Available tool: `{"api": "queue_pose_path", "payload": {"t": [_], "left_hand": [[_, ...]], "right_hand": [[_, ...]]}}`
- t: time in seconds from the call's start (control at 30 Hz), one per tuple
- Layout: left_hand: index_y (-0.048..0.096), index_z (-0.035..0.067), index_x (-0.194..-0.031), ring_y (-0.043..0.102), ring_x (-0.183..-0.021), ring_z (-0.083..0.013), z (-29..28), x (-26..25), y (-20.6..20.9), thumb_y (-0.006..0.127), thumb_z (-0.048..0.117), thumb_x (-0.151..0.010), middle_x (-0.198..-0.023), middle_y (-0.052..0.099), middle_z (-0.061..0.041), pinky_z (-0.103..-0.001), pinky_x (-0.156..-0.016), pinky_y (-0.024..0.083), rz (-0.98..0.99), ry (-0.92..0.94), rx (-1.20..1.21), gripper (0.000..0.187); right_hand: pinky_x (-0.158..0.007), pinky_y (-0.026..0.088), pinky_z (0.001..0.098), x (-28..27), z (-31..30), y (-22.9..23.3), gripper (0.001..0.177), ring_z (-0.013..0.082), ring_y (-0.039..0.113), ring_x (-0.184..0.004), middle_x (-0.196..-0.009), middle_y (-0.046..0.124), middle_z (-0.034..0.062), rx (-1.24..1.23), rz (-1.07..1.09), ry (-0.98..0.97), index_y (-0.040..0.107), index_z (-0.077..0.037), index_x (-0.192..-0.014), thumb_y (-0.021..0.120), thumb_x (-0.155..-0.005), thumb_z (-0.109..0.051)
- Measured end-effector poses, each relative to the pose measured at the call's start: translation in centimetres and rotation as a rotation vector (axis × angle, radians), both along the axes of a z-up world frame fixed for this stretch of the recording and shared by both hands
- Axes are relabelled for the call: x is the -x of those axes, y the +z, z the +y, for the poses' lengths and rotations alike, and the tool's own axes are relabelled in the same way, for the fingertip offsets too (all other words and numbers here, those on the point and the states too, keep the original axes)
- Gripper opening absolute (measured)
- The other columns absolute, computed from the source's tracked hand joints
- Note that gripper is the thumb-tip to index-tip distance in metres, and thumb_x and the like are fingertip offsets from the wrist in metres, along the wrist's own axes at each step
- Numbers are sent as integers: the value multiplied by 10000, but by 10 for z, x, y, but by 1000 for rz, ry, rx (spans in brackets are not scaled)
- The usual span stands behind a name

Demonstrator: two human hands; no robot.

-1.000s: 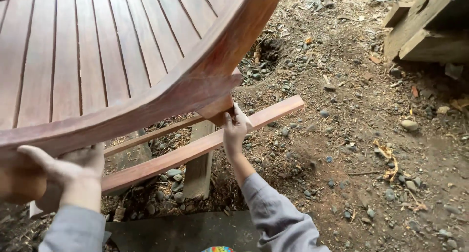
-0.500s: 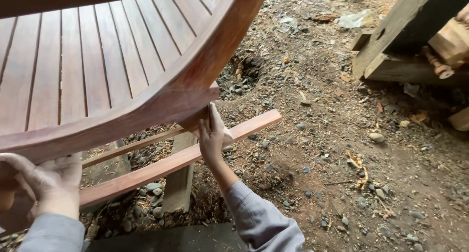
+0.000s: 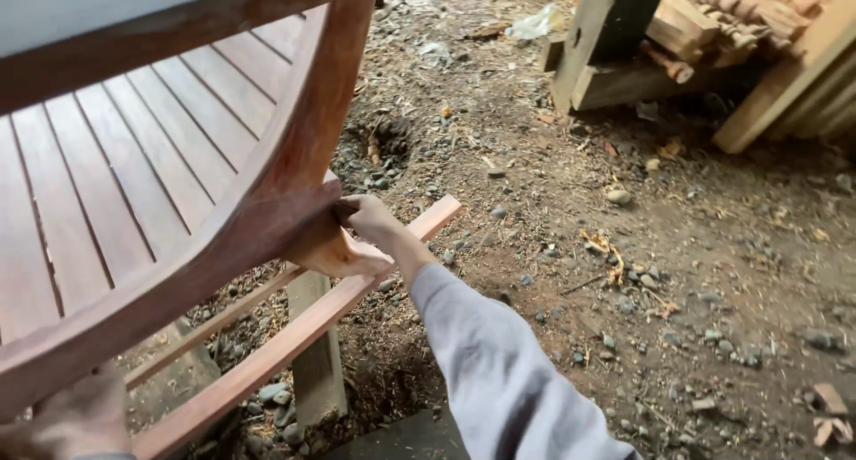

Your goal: Sanding a wooden rocking chair with sandpaper to smooth the surface.

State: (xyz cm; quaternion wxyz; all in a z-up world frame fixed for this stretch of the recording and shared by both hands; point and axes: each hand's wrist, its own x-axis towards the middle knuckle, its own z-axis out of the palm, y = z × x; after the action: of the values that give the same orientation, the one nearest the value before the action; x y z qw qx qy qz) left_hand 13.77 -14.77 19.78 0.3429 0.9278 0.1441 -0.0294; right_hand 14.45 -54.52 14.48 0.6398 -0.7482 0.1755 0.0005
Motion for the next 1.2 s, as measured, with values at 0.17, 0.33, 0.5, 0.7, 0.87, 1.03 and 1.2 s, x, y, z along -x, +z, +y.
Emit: {"api": "queue_pose_path", "payload": {"t": [0.17, 0.33, 0.5, 0.7, 0.87, 1.03, 1.2], "left_hand": [[817, 142, -1026, 859, -1276, -190, 36, -31, -42, 535, 429, -786, -1251, 915, -24, -420, -1092, 708, -325, 613, 1809, 468], [825, 189, -1139, 808, -1321, -136, 91, -94, -130, 473, 329, -981, -1320, 898, 25, -359, -1131, 669, -245, 568, 1784, 411], [587, 244, -819, 592, -766, -107, 106, -102, -169, 669, 250, -1036, -717, 590, 115, -342, -966, 725, -375, 640, 1748, 232], [639, 47, -1337, 643, -1382, -419, 33, -42, -107, 353, 722, -647, -1471, 680, -242, -627, -1149, 437, -396, 480, 1858, 1007], [687, 44, -1160, 682, -1228, -345, -26, 24, -26, 893, 436, -457, -1218, 723, -173, -561, -1142, 523, -382, 443, 1844, 831], [690, 49, -1179, 680, -1260, -346, -42, 30, -16, 900, 416, -553, -1257, 728, -162, -556, -1168, 524, -356, 389, 1870, 756], [720, 76, -1106, 696, -1274, -330, -41, 26, -16, 841, 471, -645, -1217, 755, -131, -569, -1204, 482, -343, 427, 1876, 619]], "right_hand": [[-920, 510, 404, 5, 48, 33, 343, 258, 661, -986, -1036, 721, 131, -182, 151, -285, 681, -56, -945, 342, -995, -34], [-873, 463, 255, -27, 79, -42, 658, 153, 605, -989, -1009, 741, 49, -242, -322, -546, 707, -78, -1137, 351, -596, 39], [-1046, 525, 393, -3, 85, -27, 700, 290, 605, -1185, -1289, 672, 136, -233, -253, -564, 613, -61, -1341, 386, -715, 155], [-658, 438, 194, 7, 81, -88, 378, -22, 491, -690, -878, 398, -149, 232, -626, -633, 714, -145, -1267, 418, -1032, -170], [-713, 495, 242, -2, 116, -84, 236, 153, 632, -803, -906, 695, 65, 137, -530, -738, 664, -98, -941, 526, -760, -35], [-1043, 364, 585, 14, 120, -84, 606, 403, 439, -1244, -1276, 679, 58, 59, -322, -683, 578, -109, -1368, 475, -833, 156], [-1033, 429, 481, 15, 138, -24, 528, 322, 492, -1108, -1162, 559, 167, -91, -435, -702, 558, 15, -1194, 520, -675, 105]]}}
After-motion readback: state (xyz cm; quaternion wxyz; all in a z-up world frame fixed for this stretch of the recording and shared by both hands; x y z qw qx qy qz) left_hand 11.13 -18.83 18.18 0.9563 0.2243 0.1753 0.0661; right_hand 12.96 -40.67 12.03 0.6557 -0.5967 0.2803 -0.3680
